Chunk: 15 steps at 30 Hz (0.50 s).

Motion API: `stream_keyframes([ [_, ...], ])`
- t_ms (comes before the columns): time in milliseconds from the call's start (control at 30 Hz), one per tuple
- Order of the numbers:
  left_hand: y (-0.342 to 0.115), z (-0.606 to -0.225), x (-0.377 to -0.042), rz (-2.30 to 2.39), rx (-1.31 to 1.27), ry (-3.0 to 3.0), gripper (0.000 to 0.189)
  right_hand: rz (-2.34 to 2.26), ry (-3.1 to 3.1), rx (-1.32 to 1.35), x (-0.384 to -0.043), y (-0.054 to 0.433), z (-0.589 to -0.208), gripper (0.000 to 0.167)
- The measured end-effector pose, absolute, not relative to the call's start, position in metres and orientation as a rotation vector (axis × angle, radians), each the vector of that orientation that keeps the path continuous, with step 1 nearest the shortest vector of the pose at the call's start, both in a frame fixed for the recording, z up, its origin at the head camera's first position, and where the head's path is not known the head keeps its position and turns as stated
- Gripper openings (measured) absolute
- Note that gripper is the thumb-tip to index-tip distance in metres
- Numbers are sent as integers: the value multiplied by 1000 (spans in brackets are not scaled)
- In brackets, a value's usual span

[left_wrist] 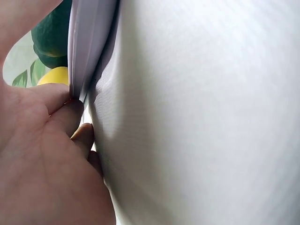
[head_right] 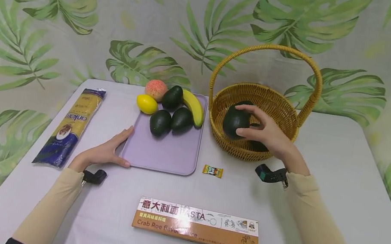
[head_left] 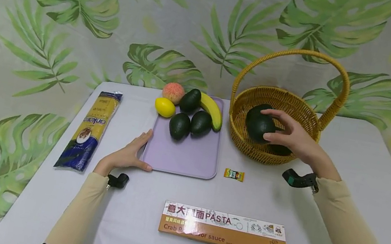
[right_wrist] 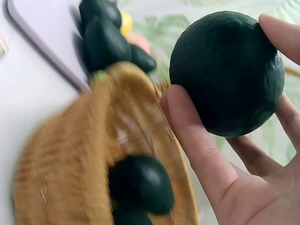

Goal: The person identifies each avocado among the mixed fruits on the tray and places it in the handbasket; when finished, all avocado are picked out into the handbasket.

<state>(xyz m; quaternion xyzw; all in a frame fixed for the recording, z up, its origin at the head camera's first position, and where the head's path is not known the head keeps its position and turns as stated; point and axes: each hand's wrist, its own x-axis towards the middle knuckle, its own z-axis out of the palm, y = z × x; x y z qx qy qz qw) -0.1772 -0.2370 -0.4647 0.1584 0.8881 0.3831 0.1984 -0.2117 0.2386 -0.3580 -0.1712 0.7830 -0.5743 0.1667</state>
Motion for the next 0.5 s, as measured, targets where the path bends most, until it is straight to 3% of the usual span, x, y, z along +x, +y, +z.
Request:
stream_keyframes([
  [500,-238,-467,-178,1092,441,2483,117,-1664,2330,-285,-242,288,-354,60],
])
